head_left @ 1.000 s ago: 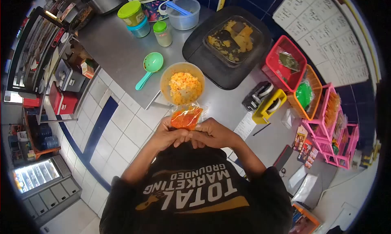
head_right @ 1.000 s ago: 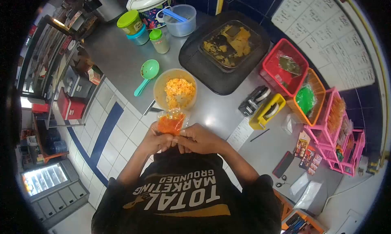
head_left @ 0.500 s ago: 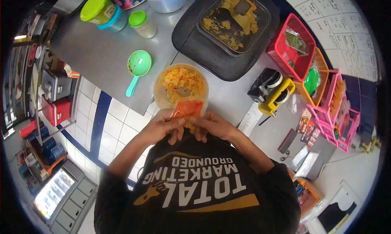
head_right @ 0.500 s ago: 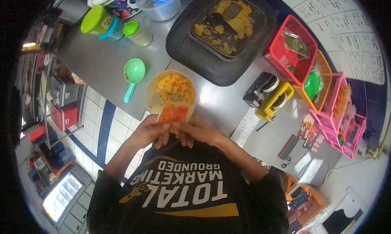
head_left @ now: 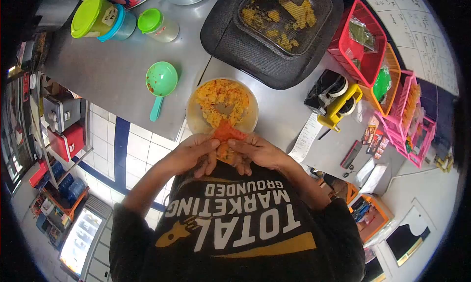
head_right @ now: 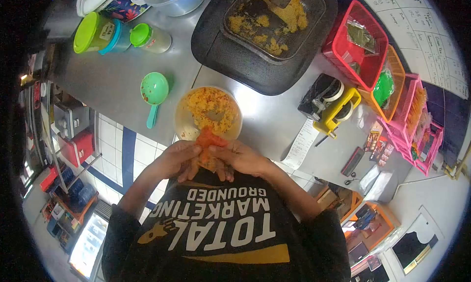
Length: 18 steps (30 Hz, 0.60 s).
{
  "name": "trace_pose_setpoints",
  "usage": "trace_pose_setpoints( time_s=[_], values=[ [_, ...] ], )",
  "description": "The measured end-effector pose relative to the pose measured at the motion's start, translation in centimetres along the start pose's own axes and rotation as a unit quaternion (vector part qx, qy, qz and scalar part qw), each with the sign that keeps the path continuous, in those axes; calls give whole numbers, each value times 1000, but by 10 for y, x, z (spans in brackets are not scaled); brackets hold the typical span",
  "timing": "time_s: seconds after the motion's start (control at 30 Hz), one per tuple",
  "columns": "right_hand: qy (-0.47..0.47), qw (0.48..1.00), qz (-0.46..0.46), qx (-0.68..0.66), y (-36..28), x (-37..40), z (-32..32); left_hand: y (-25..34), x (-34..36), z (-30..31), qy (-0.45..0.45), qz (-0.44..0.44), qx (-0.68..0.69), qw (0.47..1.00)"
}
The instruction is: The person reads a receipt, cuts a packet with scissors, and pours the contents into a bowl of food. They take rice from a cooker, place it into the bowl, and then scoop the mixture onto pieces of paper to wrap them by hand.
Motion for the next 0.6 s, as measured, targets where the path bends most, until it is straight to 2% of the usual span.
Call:
trace_pose_setpoints(
  time_s=[0.27, 0.33, 0.4, 0.43, 0.5, 0.53, 0.6],
  values=[
    [38, 995, -47, -78, 2, 2, 3, 11, 4, 4, 39, 46, -51, 997],
    [19, 998, -50, -15, 1, 0, 1, 13, 4, 6, 40, 50, -69, 996],
    [27, 999, -34, -4, -4, -1, 4, 15, 5, 1, -23, 55, -105, 993],
    [33, 999, -17, 10, -7, -1, 5, 13, 3, 1, -25, 57, -106, 992],
    [52, 998, -25, 21, -8, -1, 3, 11, 0, 10, 44, 60, -139, 988],
    [68, 997, -32, 35, -7, -1, 3, 13, 0, 6, 43, 62, -139, 987],
    [71, 995, -36, 51, -5, -2, 1, 22, 2, 8, 84, 82, -263, 958]
  ],
)
Point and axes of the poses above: each hand's wrist, its own x-axis away from the middle knuckle, its own z-axis out of the back of the hand, y = z × x, the point moved 9 cm from there along -x, towards the middle knuckle, and after that the axes turned 1 degree about x, right-handed, at the moved point
